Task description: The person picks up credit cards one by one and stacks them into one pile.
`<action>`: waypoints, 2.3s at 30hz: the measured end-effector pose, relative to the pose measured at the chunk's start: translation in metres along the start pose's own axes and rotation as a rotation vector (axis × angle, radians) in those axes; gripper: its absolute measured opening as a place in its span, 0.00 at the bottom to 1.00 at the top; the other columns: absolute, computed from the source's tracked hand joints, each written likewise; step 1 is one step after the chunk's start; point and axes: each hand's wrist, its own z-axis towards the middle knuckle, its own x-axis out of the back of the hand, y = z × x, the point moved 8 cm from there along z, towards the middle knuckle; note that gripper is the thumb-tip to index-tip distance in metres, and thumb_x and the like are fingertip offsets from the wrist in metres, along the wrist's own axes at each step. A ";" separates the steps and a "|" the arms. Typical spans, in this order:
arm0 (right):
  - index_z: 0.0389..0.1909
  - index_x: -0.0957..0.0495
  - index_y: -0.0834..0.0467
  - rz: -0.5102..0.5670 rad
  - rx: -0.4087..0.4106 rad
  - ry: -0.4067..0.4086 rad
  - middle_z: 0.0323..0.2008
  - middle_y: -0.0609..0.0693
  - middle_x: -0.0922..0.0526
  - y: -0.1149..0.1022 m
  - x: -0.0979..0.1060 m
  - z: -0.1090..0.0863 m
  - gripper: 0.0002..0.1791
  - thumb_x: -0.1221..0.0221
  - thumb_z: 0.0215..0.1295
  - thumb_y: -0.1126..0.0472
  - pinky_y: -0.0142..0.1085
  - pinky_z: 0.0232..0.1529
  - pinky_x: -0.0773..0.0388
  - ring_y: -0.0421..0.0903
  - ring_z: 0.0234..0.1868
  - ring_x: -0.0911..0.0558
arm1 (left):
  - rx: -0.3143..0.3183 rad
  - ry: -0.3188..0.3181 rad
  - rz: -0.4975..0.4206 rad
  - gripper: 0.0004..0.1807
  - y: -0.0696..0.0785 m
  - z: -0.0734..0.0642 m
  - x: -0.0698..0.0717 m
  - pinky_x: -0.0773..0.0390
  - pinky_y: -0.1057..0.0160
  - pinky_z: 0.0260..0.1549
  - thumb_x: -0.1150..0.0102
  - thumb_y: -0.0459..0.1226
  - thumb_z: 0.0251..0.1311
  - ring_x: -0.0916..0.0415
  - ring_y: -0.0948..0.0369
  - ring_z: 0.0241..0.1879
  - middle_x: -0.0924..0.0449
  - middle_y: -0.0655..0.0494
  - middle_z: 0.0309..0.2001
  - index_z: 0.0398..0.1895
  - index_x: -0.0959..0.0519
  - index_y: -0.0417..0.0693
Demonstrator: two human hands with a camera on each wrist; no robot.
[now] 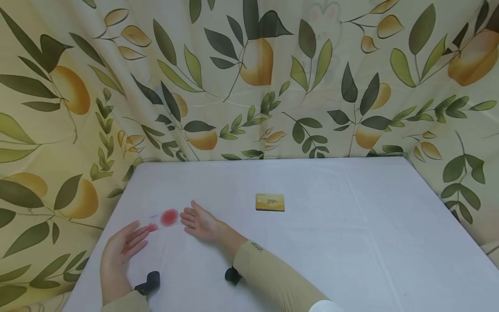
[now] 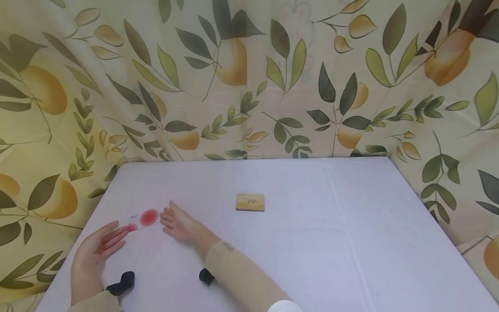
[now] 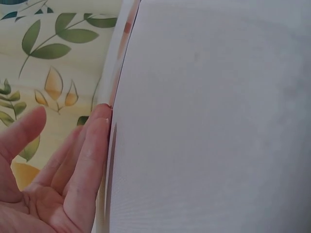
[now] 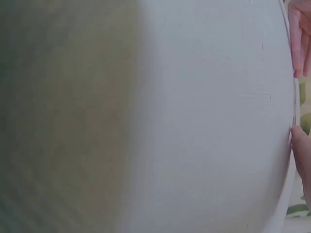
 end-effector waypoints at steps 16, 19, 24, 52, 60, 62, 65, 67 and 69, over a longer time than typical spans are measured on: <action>0.69 0.61 0.67 -0.014 -0.001 0.010 0.69 0.63 0.53 -0.002 0.003 0.001 0.37 0.73 0.72 0.42 0.50 0.69 0.55 0.57 0.69 0.52 | -0.031 -0.003 0.089 0.35 0.004 0.005 -0.014 0.22 0.64 0.45 0.45 0.44 0.60 0.19 0.65 0.37 0.18 0.63 0.30 0.67 0.46 0.44; 0.69 0.61 0.68 -0.005 0.000 0.014 0.69 0.63 0.53 -0.002 0.004 0.001 0.38 0.72 0.72 0.42 0.50 0.68 0.54 0.58 0.69 0.51 | -0.020 -0.011 0.073 0.35 0.004 0.003 -0.015 0.23 0.64 0.45 0.45 0.44 0.61 0.19 0.65 0.37 0.18 0.62 0.30 0.67 0.46 0.45; 0.69 0.59 0.68 0.017 0.012 0.026 0.68 0.64 0.50 -0.003 0.007 0.001 0.38 0.71 0.72 0.43 0.51 0.68 0.52 0.59 0.68 0.48 | -0.005 -0.030 -0.013 0.25 0.004 0.001 -0.016 0.24 0.63 0.47 0.48 0.44 0.62 0.19 0.63 0.39 0.17 0.60 0.31 0.61 0.38 0.50; 0.66 0.49 0.70 -0.007 -0.011 0.185 0.60 0.71 0.38 -0.015 0.024 -0.006 0.34 0.62 0.72 0.47 0.50 0.64 0.40 0.64 0.62 0.36 | 0.051 -0.093 -0.159 0.30 -0.003 -0.004 -0.033 0.30 0.59 0.54 0.52 0.44 0.65 0.21 0.58 0.43 0.18 0.54 0.34 0.68 0.47 0.52; 0.64 0.45 0.73 -0.054 -0.018 0.232 0.58 0.69 0.34 -0.017 0.030 -0.009 0.32 0.60 0.72 0.50 0.49 0.61 0.35 0.62 0.59 0.32 | 0.011 -0.122 -0.101 0.35 -0.004 -0.001 -0.039 0.29 0.58 0.54 0.55 0.43 0.66 0.20 0.59 0.41 0.20 0.55 0.33 0.71 0.56 0.45; 0.63 0.45 0.73 -0.069 -0.018 0.234 0.58 0.70 0.33 -0.018 0.031 -0.009 0.32 0.61 0.72 0.50 0.48 0.61 0.35 0.62 0.59 0.31 | 0.005 -0.124 -0.091 0.35 -0.003 -0.001 -0.041 0.29 0.59 0.53 0.55 0.42 0.66 0.20 0.59 0.41 0.20 0.55 0.33 0.71 0.56 0.44; 0.62 0.43 0.75 -0.083 -0.025 0.244 0.57 0.70 0.33 -0.018 0.033 -0.009 0.31 0.60 0.72 0.51 0.48 0.60 0.34 0.61 0.58 0.31 | 0.001 -0.129 -0.083 0.34 -0.003 -0.001 -0.043 0.28 0.60 0.52 0.54 0.41 0.66 0.20 0.60 0.40 0.19 0.55 0.33 0.71 0.54 0.43; 0.61 0.43 0.76 -0.082 -0.031 0.250 0.57 0.70 0.33 -0.018 0.034 -0.009 0.31 0.59 0.72 0.52 0.47 0.60 0.34 0.61 0.58 0.31 | -0.004 -0.134 -0.066 0.33 -0.003 -0.001 -0.044 0.26 0.61 0.50 0.54 0.40 0.66 0.20 0.61 0.39 0.19 0.56 0.33 0.70 0.53 0.42; 0.60 0.42 0.77 -0.098 -0.038 0.257 0.56 0.70 0.32 -0.018 0.034 -0.010 0.31 0.59 0.72 0.52 0.46 0.60 0.33 0.60 0.58 0.30 | -0.011 -0.154 -0.042 0.31 -0.003 -0.001 -0.046 0.24 0.63 0.48 0.55 0.40 0.66 0.20 0.62 0.38 0.19 0.56 0.33 0.69 0.52 0.41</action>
